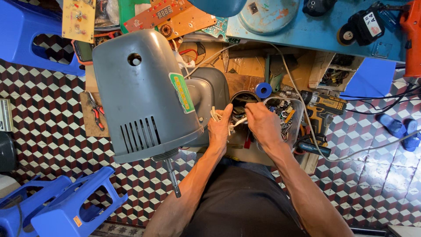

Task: The person assembles a pedestal fan by attaching the motor housing to the base, inserting a rubber band into the motor shaft, and securing the fan cage. The person uses a screwdriver to tighten components and positions the fan upright.

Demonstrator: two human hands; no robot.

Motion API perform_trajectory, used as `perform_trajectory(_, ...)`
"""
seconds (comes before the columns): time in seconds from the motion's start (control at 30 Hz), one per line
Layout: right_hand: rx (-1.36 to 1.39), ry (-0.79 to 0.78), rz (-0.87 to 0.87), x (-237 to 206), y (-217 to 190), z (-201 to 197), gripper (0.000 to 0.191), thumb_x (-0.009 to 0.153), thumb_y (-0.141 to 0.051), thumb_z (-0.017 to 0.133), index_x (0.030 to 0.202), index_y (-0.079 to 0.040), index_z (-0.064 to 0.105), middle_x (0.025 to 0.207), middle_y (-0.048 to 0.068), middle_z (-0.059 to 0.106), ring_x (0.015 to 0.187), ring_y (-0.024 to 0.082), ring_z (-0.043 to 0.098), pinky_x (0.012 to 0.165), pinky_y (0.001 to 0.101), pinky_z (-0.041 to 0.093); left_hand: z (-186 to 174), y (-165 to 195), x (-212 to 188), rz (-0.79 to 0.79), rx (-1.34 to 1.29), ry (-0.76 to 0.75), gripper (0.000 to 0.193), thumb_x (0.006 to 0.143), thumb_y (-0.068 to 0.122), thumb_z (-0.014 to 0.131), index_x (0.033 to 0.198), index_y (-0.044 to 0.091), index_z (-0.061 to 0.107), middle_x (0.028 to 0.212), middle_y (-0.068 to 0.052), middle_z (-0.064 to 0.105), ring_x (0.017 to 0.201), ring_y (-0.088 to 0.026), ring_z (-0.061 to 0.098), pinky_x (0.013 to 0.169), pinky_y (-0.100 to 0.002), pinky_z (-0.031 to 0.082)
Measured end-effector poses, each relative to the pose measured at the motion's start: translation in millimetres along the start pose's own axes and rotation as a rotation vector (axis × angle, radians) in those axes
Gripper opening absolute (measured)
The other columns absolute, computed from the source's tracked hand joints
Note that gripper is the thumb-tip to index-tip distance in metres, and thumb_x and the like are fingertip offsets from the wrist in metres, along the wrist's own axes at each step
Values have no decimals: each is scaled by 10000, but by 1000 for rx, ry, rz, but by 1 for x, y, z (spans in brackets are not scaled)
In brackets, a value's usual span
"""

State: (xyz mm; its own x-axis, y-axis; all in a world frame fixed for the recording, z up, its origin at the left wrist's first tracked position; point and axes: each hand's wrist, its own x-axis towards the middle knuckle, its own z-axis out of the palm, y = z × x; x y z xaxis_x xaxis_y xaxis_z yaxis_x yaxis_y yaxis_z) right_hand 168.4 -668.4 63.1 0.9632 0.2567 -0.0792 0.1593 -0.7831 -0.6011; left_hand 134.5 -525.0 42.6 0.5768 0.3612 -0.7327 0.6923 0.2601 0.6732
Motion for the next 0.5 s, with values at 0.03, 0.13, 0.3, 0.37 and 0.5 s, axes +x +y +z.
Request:
perform_trajectory(0.03, -116, -59, -103, 9, 3, 6, 93, 913, -108, 703, 966, -37, 732, 836, 166, 709, 686, 338, 705, 609, 434, 562, 1, 0, 1, -18, -8, -5, 447, 895, 473, 733, 674, 131, 548, 597, 35, 522, 507, -77, 480, 449, -281, 392)
perform_trajectory(0.13, -372, -286, -139, 41, 15, 34, 106, 800, -36, 678, 879, -35, 749, 890, 181, 725, 764, 368, 721, 635, 459, 577, 2, -5, 6, 1, -79, -33, 455, 919, 464, 714, 671, 127, 534, 586, 28, 517, 500, -89, 479, 450, -285, 387)
perform_trajectory(0.3, -488, -520, -152, 67, 29, 72, 97, 774, -60, 672, 815, -36, 757, 844, 204, 740, 786, 373, 735, 663, 464, 584, 1, -12, 11, 9, -221, -57, 414, 961, 429, 689, 740, 102, 565, 590, 14, 535, 499, -93, 508, 453, -278, 410)
perform_trajectory(0.37, -497, -540, -171, 73, 28, 71, 102, 772, -55, 669, 825, -22, 750, 853, 215, 739, 795, 379, 735, 664, 468, 585, 0, -10, 8, -31, -272, -39, 329, 943, 389, 691, 806, 105, 598, 597, 8, 563, 496, -96, 549, 446, -270, 443)
perform_trajectory(0.5, -425, -447, -251, 71, 13, 40, 146, 772, -20, 670, 903, 17, 724, 936, 225, 713, 803, 389, 714, 656, 461, 573, 0, 6, -4, 148, -315, 1, 271, 937, 285, 733, 887, 45, 617, 622, -12, 575, 471, -94, 505, 405, -244, 394)
